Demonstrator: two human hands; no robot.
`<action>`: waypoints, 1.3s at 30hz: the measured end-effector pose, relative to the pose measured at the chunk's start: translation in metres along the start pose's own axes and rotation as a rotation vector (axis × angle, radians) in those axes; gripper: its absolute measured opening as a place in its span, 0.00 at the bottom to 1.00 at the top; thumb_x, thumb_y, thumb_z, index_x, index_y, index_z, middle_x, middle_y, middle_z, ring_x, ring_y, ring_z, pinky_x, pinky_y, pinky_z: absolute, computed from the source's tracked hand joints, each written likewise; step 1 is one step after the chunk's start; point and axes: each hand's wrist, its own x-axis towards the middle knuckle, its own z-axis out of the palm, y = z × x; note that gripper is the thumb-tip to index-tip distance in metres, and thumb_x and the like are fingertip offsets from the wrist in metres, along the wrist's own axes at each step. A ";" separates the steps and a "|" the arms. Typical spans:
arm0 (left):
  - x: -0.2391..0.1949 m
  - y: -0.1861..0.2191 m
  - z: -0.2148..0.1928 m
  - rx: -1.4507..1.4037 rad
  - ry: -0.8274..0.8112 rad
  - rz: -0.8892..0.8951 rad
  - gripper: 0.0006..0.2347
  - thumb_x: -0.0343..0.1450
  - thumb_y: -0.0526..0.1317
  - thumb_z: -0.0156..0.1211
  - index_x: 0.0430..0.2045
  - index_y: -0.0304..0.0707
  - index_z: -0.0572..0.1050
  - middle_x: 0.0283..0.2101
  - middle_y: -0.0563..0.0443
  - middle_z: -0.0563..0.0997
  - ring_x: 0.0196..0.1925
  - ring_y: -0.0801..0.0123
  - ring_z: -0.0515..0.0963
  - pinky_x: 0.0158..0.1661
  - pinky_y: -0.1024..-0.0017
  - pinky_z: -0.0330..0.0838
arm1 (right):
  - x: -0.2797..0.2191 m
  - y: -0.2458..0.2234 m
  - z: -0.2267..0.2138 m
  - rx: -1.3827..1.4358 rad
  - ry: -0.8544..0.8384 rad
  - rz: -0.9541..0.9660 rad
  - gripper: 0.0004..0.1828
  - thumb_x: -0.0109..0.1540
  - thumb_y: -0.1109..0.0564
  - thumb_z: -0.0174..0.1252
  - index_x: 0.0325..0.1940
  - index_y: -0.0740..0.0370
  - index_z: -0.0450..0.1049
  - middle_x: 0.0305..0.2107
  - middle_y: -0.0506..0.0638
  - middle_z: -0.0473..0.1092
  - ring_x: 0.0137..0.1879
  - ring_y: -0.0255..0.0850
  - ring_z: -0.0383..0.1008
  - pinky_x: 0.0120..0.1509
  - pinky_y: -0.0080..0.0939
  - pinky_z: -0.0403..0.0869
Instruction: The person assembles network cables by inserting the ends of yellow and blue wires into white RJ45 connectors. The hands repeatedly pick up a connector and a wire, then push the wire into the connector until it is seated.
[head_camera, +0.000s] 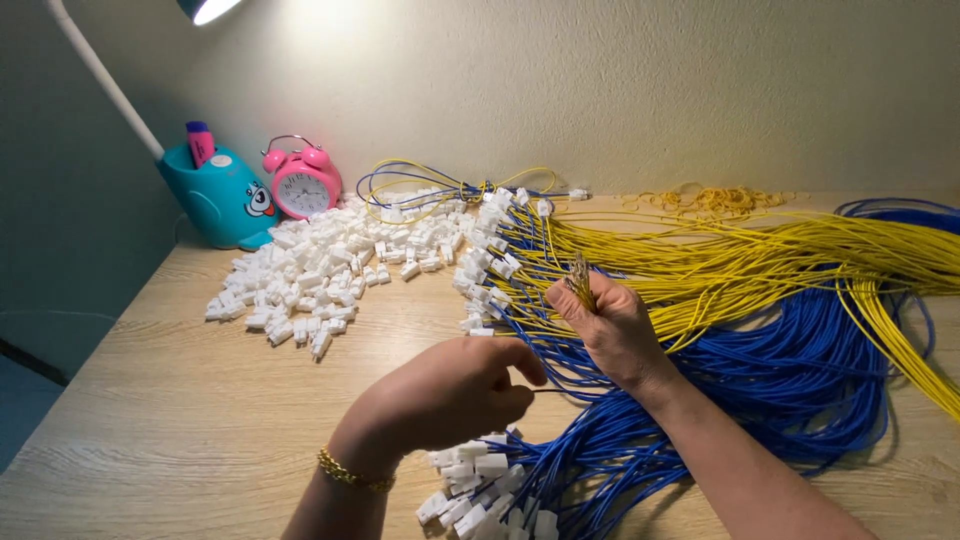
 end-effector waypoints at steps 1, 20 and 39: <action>-0.003 -0.004 -0.007 -0.088 0.005 -0.079 0.14 0.63 0.39 0.51 0.42 0.53 0.76 0.26 0.57 0.82 0.25 0.72 0.76 0.32 0.72 0.70 | -0.001 -0.001 0.000 0.011 0.001 0.022 0.16 0.64 0.53 0.57 0.23 0.53 0.63 0.16 0.39 0.54 0.23 0.31 0.52 0.25 0.36 0.54; 0.044 -0.107 0.037 -1.617 0.189 0.161 0.14 0.71 0.26 0.48 0.52 0.24 0.65 0.51 0.28 0.75 0.48 0.51 0.81 0.47 0.61 0.79 | -0.003 -0.002 0.007 0.067 0.075 0.084 0.07 0.60 0.59 0.63 0.33 0.66 0.79 0.17 0.48 0.70 0.30 0.32 0.65 0.41 0.37 0.70; 0.060 -0.095 0.049 -1.693 0.344 0.099 0.14 0.71 0.29 0.53 0.51 0.28 0.70 0.44 0.28 0.78 0.43 0.48 0.82 0.41 0.61 0.81 | -0.002 -0.007 0.008 0.010 -0.019 0.098 0.06 0.58 0.59 0.64 0.30 0.65 0.79 0.16 0.50 0.69 0.28 0.34 0.65 0.36 0.35 0.68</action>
